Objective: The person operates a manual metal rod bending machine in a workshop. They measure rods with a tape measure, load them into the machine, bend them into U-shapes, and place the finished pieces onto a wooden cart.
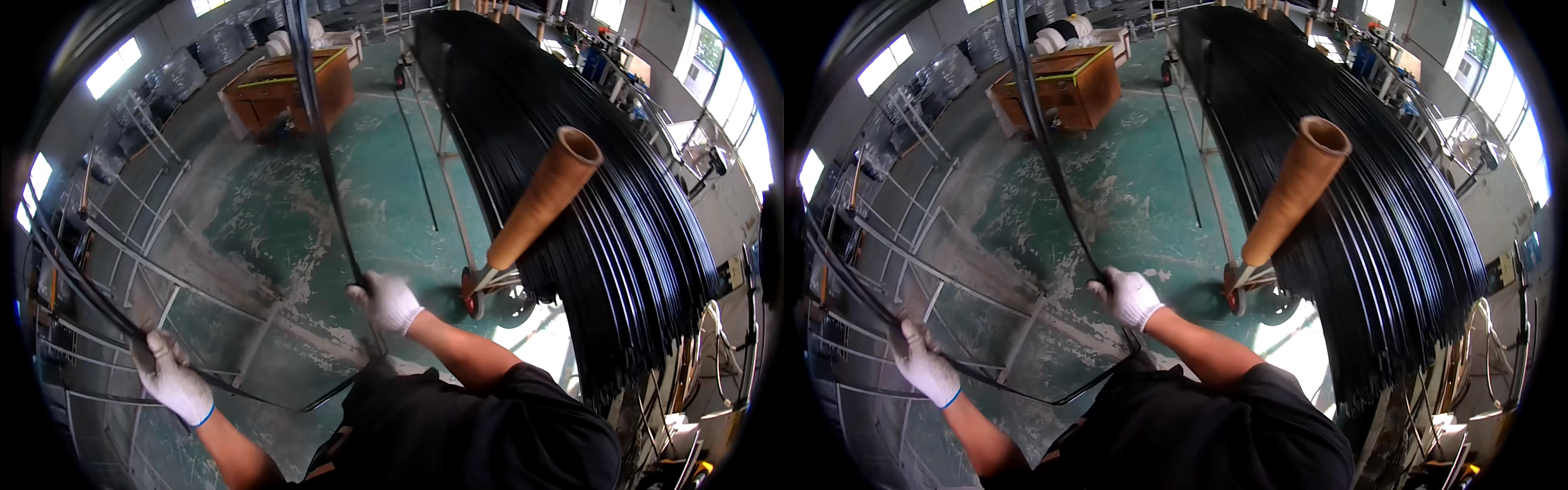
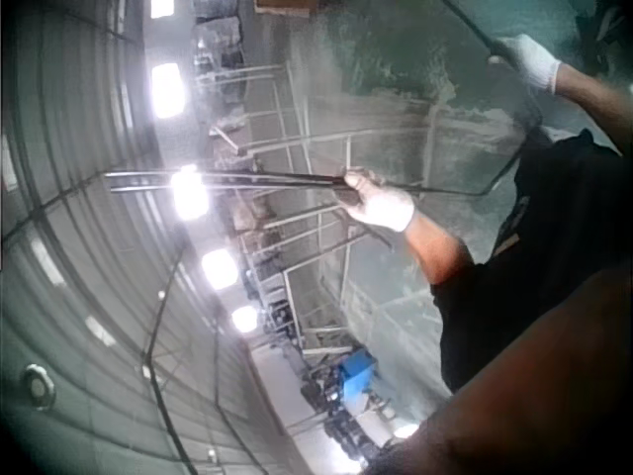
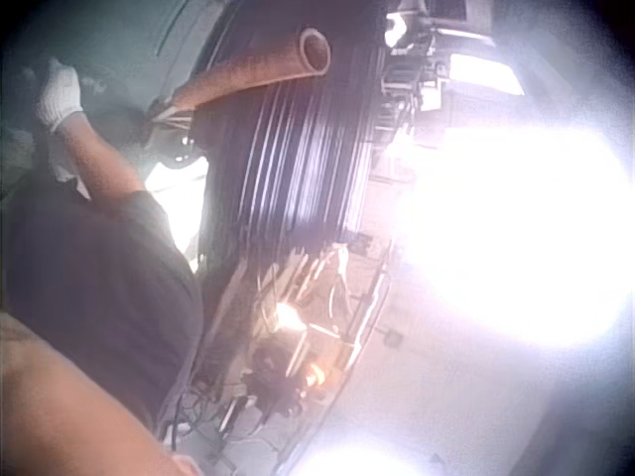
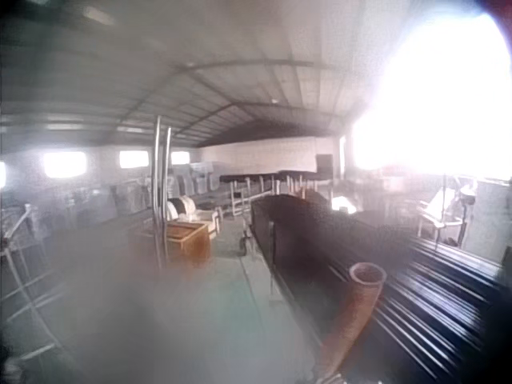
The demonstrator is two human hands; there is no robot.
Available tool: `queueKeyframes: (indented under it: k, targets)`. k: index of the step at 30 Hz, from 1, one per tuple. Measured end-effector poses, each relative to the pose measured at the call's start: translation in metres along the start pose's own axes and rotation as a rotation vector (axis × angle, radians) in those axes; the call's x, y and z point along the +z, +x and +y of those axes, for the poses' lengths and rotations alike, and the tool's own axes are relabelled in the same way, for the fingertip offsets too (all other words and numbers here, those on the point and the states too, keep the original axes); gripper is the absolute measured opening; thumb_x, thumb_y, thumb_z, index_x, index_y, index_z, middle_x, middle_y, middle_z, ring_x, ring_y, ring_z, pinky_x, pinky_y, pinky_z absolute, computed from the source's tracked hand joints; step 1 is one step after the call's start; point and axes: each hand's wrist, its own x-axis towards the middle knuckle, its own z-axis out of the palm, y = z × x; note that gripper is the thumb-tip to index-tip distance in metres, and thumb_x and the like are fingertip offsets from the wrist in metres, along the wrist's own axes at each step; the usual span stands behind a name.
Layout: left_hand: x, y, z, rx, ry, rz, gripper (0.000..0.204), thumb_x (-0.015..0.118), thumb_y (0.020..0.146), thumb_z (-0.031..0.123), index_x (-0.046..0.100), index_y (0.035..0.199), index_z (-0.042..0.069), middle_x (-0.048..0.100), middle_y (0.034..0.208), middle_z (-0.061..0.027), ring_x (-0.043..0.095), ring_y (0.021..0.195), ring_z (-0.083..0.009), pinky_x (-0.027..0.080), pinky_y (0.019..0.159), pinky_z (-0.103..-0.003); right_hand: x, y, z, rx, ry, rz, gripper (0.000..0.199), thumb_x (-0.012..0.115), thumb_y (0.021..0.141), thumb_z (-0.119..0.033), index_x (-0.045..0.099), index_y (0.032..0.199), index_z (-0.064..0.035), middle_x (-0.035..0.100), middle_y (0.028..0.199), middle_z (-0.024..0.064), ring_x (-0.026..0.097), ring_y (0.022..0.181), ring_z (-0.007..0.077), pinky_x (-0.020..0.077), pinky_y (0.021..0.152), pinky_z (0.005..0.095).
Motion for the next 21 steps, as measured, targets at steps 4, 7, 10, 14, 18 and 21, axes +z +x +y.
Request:
queueKeyframes:
  k: [4,7,10,14,18,21]
  targets:
    - [0.084,0.099,-0.076,-0.109,-0.106,-0.139,0.032,0.070,0.112,0.024,0.064,0.132,0.000,0.056,0.086,0.0022,0.045,0.066,-0.0040,0.032,0.054,-0.023,0.007,0.118,0.010,0.097,-0.066,-0.034,0.038,0.070,0.107,-0.040,0.072,0.109,-0.0016,0.073,0.088,0.0298,0.073,0.090,0.0512,0.0574,0.078,0.0569]
    - [0.164,0.171,-0.116,-0.160,-0.032,-0.181,0.027,0.068,0.113,0.020,0.064,0.134,0.003,0.063,0.090,-0.0006,0.053,0.068,-0.0060,0.041,0.056,-0.022,-0.017,0.190,-0.007,0.151,-0.022,0.060,0.036,0.070,0.106,-0.036,0.076,0.111,-0.0007,0.074,0.088,0.0294,0.074,0.090,0.0501,0.0583,0.079,0.0543]
    - [0.248,0.225,-0.148,-0.189,0.013,-0.286,0.025,0.067,0.112,0.016,0.064,0.135,0.004,0.067,0.093,-0.0025,0.056,0.070,-0.0068,0.044,0.058,-0.023,-0.023,0.271,0.011,0.251,-0.063,0.079,0.037,0.073,0.104,-0.036,0.074,0.105,0.0013,0.072,0.086,0.0319,0.072,0.089,0.0525,0.0577,0.078,0.0539]
    - [0.339,0.293,-0.195,-0.169,-0.007,-0.341,0.024,0.064,0.113,0.013,0.064,0.134,0.003,0.068,0.091,-0.0031,0.056,0.066,-0.0062,0.045,0.058,-0.023,-0.027,0.386,0.033,0.224,-0.054,0.125,0.036,0.071,0.105,-0.032,0.072,0.098,0.0024,0.070,0.082,0.0320,0.071,0.087,0.0537,0.0564,0.075,0.0549]
    - [0.442,0.372,-0.236,-0.104,-0.011,-0.322,0.027,0.068,0.111,0.016,0.064,0.133,0.002,0.067,0.087,-0.0024,0.054,0.064,-0.0067,0.041,0.054,-0.023,-0.027,0.524,0.067,0.181,-0.037,0.112,0.037,0.071,0.105,-0.032,0.071,0.096,0.0035,0.068,0.082,0.0328,0.070,0.087,0.0537,0.0559,0.073,0.0530]
    - [0.517,0.426,-0.252,-0.081,0.024,-0.327,0.031,0.069,0.111,0.017,0.064,0.137,0.000,0.068,0.090,-0.0034,0.055,0.066,-0.0070,0.042,0.056,-0.024,-0.037,0.630,0.077,0.141,-0.050,0.130,0.036,0.070,0.105,-0.031,0.072,0.096,0.0038,0.068,0.084,0.0335,0.071,0.087,0.0532,0.0562,0.073,0.0518]
